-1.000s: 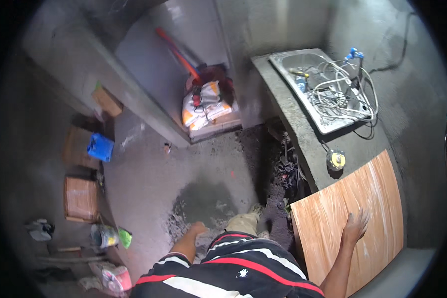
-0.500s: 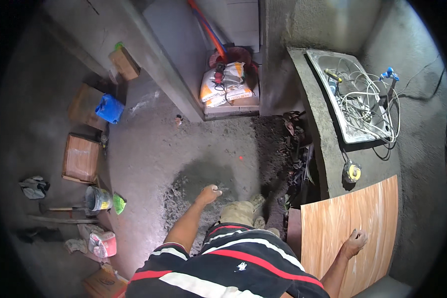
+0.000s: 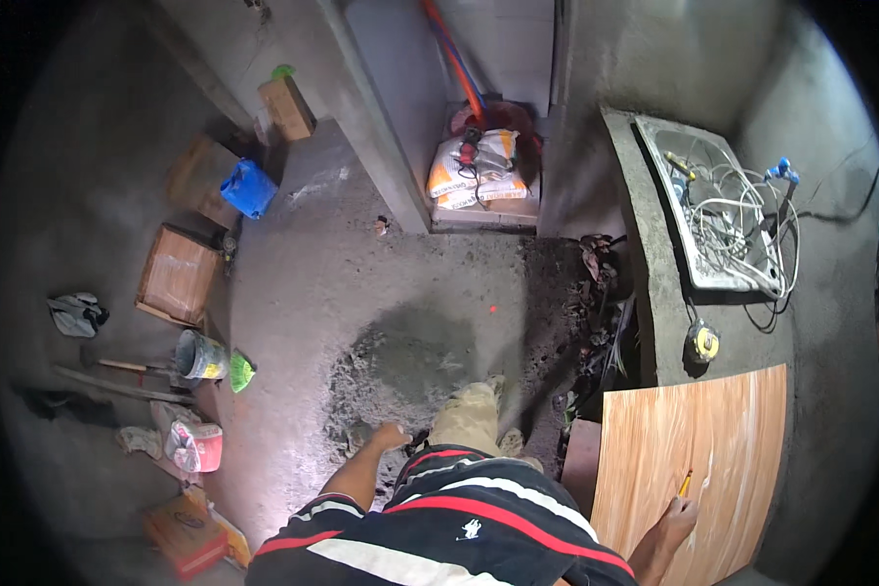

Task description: The person unpacks a tile from a cardboard box, positions it on a countertop, and measures and marks the tile using a tape measure and a pencil.

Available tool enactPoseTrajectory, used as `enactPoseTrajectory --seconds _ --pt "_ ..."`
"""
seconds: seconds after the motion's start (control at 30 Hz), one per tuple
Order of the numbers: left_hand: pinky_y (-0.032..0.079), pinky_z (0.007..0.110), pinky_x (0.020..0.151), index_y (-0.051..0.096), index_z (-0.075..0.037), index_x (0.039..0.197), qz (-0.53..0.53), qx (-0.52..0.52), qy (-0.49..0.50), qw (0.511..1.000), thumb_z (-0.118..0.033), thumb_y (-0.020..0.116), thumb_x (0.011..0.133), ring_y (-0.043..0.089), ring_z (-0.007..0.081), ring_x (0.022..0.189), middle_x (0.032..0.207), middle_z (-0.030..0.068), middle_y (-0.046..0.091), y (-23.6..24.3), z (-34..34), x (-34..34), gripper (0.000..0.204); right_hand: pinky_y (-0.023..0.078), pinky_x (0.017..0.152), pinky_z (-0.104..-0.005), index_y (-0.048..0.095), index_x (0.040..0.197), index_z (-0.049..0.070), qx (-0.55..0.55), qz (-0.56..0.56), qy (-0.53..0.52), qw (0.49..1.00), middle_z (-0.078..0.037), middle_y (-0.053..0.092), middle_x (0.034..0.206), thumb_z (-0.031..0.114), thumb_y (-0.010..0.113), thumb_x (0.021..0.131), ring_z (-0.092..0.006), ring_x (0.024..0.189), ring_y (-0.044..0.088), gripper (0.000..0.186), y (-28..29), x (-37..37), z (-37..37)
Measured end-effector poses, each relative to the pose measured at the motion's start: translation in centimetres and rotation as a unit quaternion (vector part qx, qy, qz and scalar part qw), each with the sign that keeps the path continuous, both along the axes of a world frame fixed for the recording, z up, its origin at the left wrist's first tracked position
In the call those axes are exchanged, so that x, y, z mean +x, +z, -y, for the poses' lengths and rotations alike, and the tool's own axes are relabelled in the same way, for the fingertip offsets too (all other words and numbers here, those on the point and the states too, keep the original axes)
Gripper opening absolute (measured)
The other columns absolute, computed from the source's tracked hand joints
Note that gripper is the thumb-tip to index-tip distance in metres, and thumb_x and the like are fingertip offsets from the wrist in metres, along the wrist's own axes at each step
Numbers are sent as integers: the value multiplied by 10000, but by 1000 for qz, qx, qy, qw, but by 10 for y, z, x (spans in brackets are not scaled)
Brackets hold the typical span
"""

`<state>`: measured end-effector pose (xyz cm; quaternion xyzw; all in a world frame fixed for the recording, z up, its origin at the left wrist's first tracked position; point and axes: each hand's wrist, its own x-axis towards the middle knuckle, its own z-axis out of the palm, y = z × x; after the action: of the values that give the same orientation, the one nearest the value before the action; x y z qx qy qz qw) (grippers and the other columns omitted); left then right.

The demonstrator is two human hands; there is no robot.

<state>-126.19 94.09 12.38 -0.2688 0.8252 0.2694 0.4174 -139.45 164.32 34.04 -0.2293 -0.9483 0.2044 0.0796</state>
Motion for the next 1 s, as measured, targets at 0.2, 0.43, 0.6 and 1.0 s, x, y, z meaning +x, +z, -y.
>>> enactPoseTrajectory --seconds 0.2,0.43,0.6,1.0 --pt "550 449 922 725 28 1141 -59 28 88 994 -471 738 815 711 374 1077 1149 278 721 -1 11 -31 595 398 589 -267 603 977 10 -178 -82 14 981 5 510 766 170 553 1050 -84 668 460 183 72 -120 33" --pt "513 465 999 629 32 1294 -346 -15 199 917 -370 706 900 648 400 1188 1281 260 669 65 54 -133 567 419 643 -252 669 1138 -9 -268 -60 332 902 13 584 845 130 586 1047 -80 744 506 185 145 -274 228" --pt "455 469 1090 595 -1 1323 -662 -95 64 741 -268 803 850 561 383 1271 1311 194 622 272 41 -230 581 484 699 -263 708 1042 -39 -222 58 563 794 -14 653 822 -10 656 951 -79 772 582 109 125 -285 412" --pt "552 455 884 692 -47 1185 -553 19 124 824 -210 679 953 691 406 997 1072 204 708 321 82 -245 284 505 702 -294 720 996 -11 -243 162 758 583 -54 696 847 -36 708 882 -124 764 626 118 137 -308 643"
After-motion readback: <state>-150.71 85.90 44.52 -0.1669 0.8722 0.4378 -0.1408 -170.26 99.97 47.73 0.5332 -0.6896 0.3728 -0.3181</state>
